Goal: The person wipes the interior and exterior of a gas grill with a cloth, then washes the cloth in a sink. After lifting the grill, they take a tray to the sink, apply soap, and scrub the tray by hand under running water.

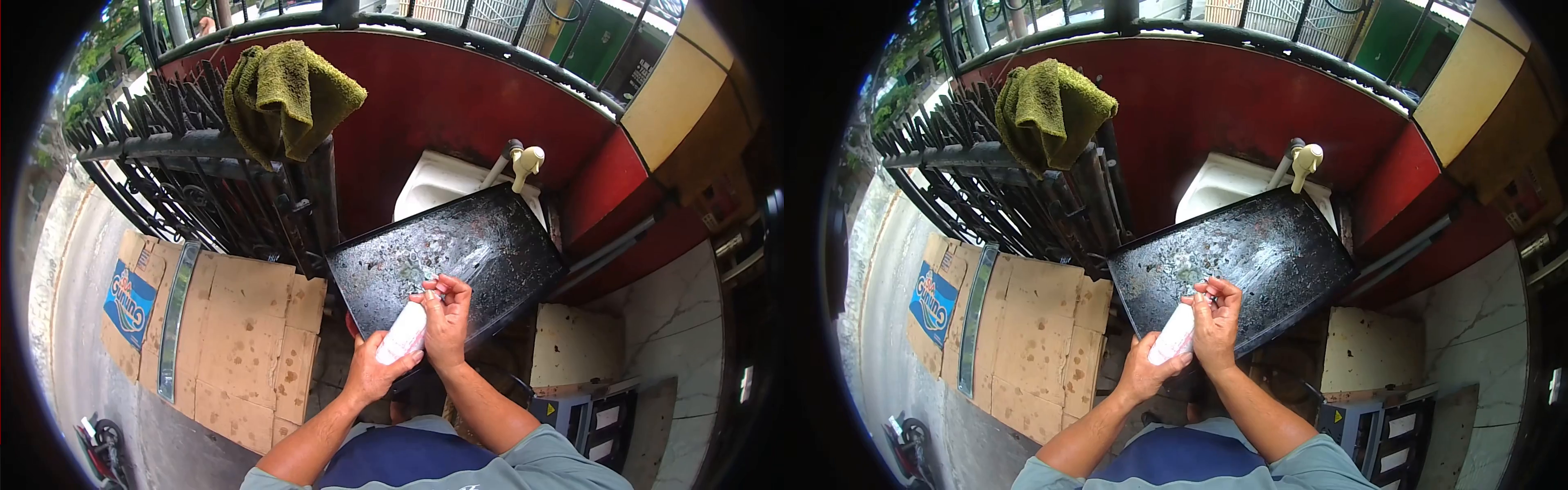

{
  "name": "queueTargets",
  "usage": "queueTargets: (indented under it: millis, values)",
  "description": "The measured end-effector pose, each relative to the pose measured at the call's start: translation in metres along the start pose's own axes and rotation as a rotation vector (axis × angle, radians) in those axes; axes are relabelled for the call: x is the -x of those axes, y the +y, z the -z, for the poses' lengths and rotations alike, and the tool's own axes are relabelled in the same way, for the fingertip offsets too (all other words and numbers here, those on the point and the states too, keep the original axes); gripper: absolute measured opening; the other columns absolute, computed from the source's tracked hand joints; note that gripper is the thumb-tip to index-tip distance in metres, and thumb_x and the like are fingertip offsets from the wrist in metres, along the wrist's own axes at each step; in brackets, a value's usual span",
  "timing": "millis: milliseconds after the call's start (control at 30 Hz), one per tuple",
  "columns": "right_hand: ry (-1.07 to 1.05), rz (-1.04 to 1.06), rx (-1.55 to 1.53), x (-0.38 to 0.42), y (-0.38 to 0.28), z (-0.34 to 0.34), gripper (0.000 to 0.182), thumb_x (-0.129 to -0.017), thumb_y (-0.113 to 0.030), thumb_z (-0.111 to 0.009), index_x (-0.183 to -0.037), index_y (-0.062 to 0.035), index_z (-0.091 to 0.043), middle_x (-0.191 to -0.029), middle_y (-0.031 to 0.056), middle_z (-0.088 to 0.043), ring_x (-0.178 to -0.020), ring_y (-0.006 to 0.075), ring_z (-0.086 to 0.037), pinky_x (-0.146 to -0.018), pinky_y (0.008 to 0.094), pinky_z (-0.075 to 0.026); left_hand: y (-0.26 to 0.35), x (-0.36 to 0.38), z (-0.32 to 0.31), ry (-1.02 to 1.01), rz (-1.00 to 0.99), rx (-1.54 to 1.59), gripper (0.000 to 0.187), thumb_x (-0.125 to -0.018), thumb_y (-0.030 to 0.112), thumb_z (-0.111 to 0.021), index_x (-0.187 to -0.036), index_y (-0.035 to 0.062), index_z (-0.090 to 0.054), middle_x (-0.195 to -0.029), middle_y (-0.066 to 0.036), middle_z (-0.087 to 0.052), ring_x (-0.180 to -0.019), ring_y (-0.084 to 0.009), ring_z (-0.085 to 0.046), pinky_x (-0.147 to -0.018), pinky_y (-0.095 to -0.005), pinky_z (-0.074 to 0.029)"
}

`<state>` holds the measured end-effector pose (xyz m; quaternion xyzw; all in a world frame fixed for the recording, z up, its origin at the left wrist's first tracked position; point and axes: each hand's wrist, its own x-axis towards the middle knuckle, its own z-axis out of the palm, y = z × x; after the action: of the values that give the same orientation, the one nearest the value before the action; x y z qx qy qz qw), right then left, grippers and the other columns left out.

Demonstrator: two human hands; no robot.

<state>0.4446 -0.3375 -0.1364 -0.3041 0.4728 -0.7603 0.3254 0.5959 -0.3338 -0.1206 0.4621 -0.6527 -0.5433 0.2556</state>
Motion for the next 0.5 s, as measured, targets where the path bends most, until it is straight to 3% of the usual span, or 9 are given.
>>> queueTargets:
  millis: [200,300,400,500]
  values:
    - [0.023,0.024,0.076,0.002,-0.013,-0.010,0.035,-0.100,-0.001,-0.051,-0.132,-0.0064,-0.038,-0.116,0.0136,-0.055,-0.092,0.0189,-0.063,-0.091,0.0365,-0.054,-0.007,-0.004,0.002,-0.055,-0.010,0.066,0.048,-0.078,0.035,-0.083,-0.103,-0.0021,-0.066,-0.096,-0.013,-0.063,-0.085,-0.0164,-0.062,-0.077,-0.0302,-0.052]
    - [-0.037,-0.050,-0.022,-0.001,-0.004,-0.002,0.033,-0.101,-0.003,-0.050,-0.131,-0.0060,-0.036,-0.109,0.0142,-0.059,-0.092,0.0191,-0.064,-0.090,0.0359,-0.054,-0.016,-0.007,0.000,-0.115,0.088,0.123,0.055,-0.074,0.043,-0.084,-0.101,-0.0020,-0.067,-0.090,-0.016,-0.065,-0.085,-0.0222,-0.063,-0.082,-0.0354,-0.051]
    - [-0.004,-0.083,-0.016,-0.001,-0.003,0.005,0.030,-0.101,-0.004,-0.050,-0.128,-0.0059,-0.036,-0.109,0.0142,-0.059,-0.090,0.0187,-0.064,-0.090,0.0356,-0.055,-0.011,-0.009,0.002,-0.129,0.076,0.144,0.053,-0.075,0.041,-0.085,-0.099,-0.0031,-0.067,-0.087,-0.013,-0.066,-0.082,-0.0179,-0.064,-0.078,-0.0334,-0.052]
    - [-0.076,-0.071,-0.044,0.002,-0.012,0.000,0.044,-0.100,-0.002,-0.049,-0.139,-0.0092,-0.031,-0.117,0.0155,-0.055,-0.103,0.0205,-0.061,-0.091,0.0368,-0.054,0.007,-0.007,0.010,-0.168,0.135,0.252,0.049,-0.076,0.036,-0.085,-0.098,-0.0039,-0.067,-0.088,-0.011,-0.068,-0.078,-0.0130,-0.064,-0.073,-0.0293,-0.053]
